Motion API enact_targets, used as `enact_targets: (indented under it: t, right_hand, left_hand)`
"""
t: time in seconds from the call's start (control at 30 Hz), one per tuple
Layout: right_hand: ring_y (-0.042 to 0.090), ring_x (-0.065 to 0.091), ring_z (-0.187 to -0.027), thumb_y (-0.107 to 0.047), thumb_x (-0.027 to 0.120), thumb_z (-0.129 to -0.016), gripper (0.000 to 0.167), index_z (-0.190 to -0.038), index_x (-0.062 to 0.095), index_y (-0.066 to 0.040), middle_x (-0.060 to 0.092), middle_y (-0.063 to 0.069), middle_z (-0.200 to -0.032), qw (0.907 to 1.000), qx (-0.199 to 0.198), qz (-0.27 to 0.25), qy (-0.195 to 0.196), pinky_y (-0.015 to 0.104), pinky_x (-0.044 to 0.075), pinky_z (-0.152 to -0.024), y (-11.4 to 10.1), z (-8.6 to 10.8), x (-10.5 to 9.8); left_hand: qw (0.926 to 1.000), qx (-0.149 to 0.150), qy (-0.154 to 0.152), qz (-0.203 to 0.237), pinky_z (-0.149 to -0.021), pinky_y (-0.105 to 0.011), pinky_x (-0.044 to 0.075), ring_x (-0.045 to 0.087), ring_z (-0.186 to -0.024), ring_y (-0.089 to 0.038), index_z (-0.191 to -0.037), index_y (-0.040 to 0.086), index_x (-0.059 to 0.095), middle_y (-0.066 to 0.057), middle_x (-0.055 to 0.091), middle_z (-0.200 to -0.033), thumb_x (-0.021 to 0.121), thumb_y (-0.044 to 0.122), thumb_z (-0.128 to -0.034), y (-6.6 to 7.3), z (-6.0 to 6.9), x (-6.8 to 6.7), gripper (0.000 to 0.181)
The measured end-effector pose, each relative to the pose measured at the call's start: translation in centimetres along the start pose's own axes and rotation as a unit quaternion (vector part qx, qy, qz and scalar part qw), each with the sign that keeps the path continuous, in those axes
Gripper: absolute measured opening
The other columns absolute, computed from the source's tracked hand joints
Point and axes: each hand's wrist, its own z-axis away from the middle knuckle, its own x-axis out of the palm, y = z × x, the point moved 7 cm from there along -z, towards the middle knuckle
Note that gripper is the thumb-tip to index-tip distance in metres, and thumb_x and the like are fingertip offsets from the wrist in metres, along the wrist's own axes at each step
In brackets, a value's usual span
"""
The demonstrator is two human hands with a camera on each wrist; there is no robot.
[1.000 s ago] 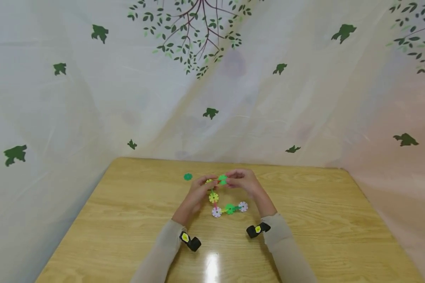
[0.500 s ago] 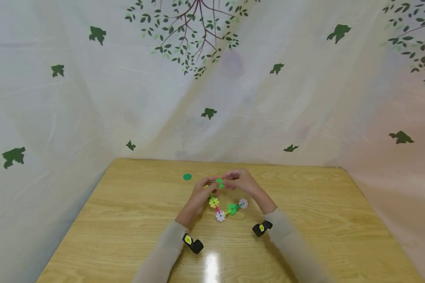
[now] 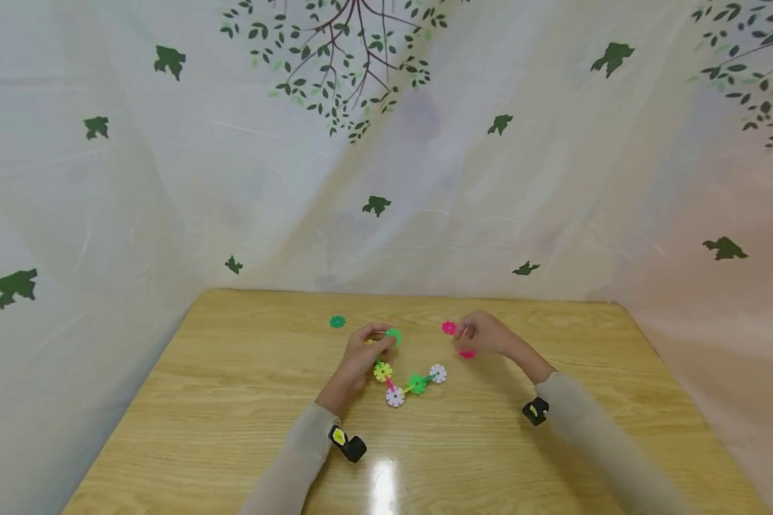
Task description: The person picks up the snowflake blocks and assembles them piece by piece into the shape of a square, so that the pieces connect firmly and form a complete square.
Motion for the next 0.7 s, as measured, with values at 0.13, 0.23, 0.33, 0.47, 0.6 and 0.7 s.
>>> enact_targets:
  t: [0.13,0.23,0.33,0.47,0.6,0.7]
  right_hand:
    - [0.013,0.056,-0.069,-0.001,0.080,-0.081,0.022,-0.097,0.067,0.006,0.065,0.012,-0.080,0.9996,0.025,0.008,-0.002,0.025,0.048,-0.059,1.4,0.6,-0.2]
    - [0.015,0.056,-0.073,-0.001,0.083,-0.080,0.023,-0.096,0.067,0.003,0.063,0.009,-0.079,0.9992,0.038,0.012,-0.001,0.027,0.048,-0.063,2.2,0.8,0.0]
    - [0.016,0.055,-0.076,0.002,0.083,-0.078,0.020,-0.090,0.067,0.001,0.063,0.008,-0.080,0.9993,0.036,0.012,0.002,0.028,0.048,-0.067,2.5,1.0,0.3]
    - [0.017,0.054,-0.077,0.005,0.082,-0.078,0.021,-0.090,0.066,0.002,0.062,0.009,-0.081,0.9994,0.032,0.006,0.007,0.028,0.047,-0.067,2.6,1.0,0.5]
    - [0.017,0.054,-0.078,0.007,0.082,-0.078,0.024,-0.096,0.066,0.004,0.062,0.012,-0.084,0.9992,0.039,-0.009,0.008,0.026,0.048,-0.065,2.7,0.7,0.4]
    - [0.018,0.055,-0.078,0.008,0.082,-0.076,0.024,-0.094,0.066,0.004,0.063,0.013,-0.085,0.9986,0.047,-0.020,0.016,0.027,0.049,-0.066,2.7,0.6,0.6]
  left_hand:
    - [0.9999,-0.014,0.010,0.003,-0.065,-0.026,0.058,0.060,-0.076,-0.014,-0.123,-0.001,0.066,-0.003,0.059,-0.093,0.069,0.006,-0.0944,-0.1,-0.1,-0.3,0.030]
    - [0.9997,-0.020,0.013,0.003,-0.066,-0.028,0.059,0.059,-0.076,-0.014,-0.125,-0.002,0.064,-0.003,0.058,-0.095,0.068,0.007,-0.0949,-0.2,-0.2,-0.3,0.032]
    - [0.9997,-0.021,0.010,0.004,-0.067,-0.030,0.059,0.059,-0.077,-0.014,-0.126,-0.004,0.063,-0.003,0.058,-0.096,0.068,0.006,-0.0950,-0.2,-0.3,-0.3,0.032]
    - [0.9997,-0.022,0.007,0.008,-0.068,-0.032,0.060,0.059,-0.078,-0.016,-0.123,-0.006,0.063,-0.005,0.058,-0.097,0.067,0.002,-0.0940,1.0,0.4,-0.2,0.031]
    - [0.9996,-0.021,0.015,0.008,-0.066,-0.029,0.059,0.059,-0.079,-0.017,-0.121,-0.004,0.065,-0.006,0.057,-0.098,0.068,0.002,-0.0932,1.5,0.6,-0.4,0.029]
    - [0.9996,-0.020,0.019,0.008,-0.064,-0.026,0.057,0.058,-0.078,-0.015,-0.121,-0.001,0.066,-0.005,0.057,-0.098,0.069,0.005,-0.0928,0.6,-0.1,-0.7,0.029]
